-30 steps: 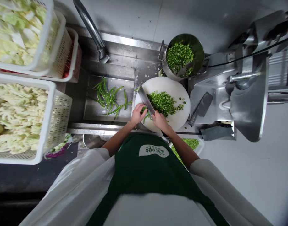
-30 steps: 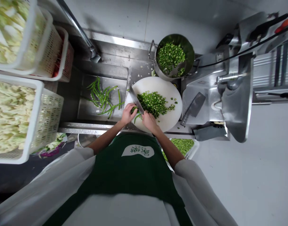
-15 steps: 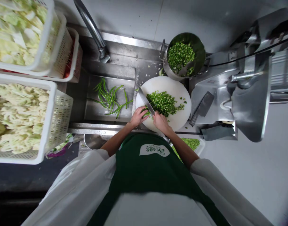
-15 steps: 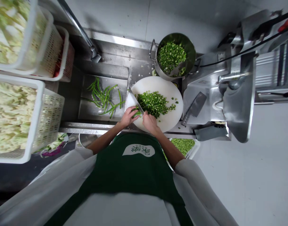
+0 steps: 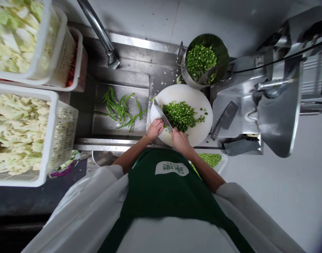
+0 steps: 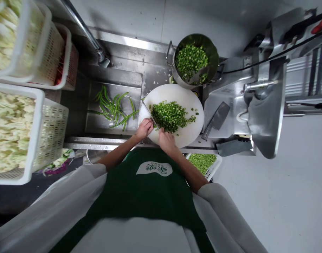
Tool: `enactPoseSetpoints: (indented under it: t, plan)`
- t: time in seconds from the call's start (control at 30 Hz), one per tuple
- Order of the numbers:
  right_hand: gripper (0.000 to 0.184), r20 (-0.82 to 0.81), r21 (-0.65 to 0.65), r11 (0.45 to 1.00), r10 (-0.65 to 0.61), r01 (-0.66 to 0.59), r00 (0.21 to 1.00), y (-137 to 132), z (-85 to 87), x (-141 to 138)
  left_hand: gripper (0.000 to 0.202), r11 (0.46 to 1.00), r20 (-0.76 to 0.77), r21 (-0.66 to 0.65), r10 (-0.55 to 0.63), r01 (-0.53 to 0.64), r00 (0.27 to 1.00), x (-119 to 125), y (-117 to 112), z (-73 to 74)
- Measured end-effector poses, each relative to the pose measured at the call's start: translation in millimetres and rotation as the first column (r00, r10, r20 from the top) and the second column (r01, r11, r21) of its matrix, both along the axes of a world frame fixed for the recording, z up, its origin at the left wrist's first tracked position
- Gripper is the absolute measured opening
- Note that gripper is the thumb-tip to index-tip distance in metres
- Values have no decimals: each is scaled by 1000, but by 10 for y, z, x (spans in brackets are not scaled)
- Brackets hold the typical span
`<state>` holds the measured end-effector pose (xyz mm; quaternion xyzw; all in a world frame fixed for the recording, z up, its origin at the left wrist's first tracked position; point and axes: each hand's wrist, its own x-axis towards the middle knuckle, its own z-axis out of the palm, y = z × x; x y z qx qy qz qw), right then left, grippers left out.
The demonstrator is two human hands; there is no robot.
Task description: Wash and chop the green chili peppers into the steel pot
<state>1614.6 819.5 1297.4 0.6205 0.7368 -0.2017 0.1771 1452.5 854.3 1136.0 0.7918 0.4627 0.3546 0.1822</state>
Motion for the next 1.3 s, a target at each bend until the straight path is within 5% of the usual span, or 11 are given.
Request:
enactPoseSetpoints:
  t: [0.7,1.07,1.3]
  plan:
    - [29,-56,-25,999,25,-26,998,146,-19,23,22,997,121,66,32,-40,992,21,-29,-109]
    - [28,-115,20,999,-43,46,992,173,-212,-111,21,987,195,48,140,-152,971,-62,-144,-2]
    - [31,-69,17,999,-27,28,997,130,-136,-63,22,997,148,45,56,-63,987,-66,-103,-98]
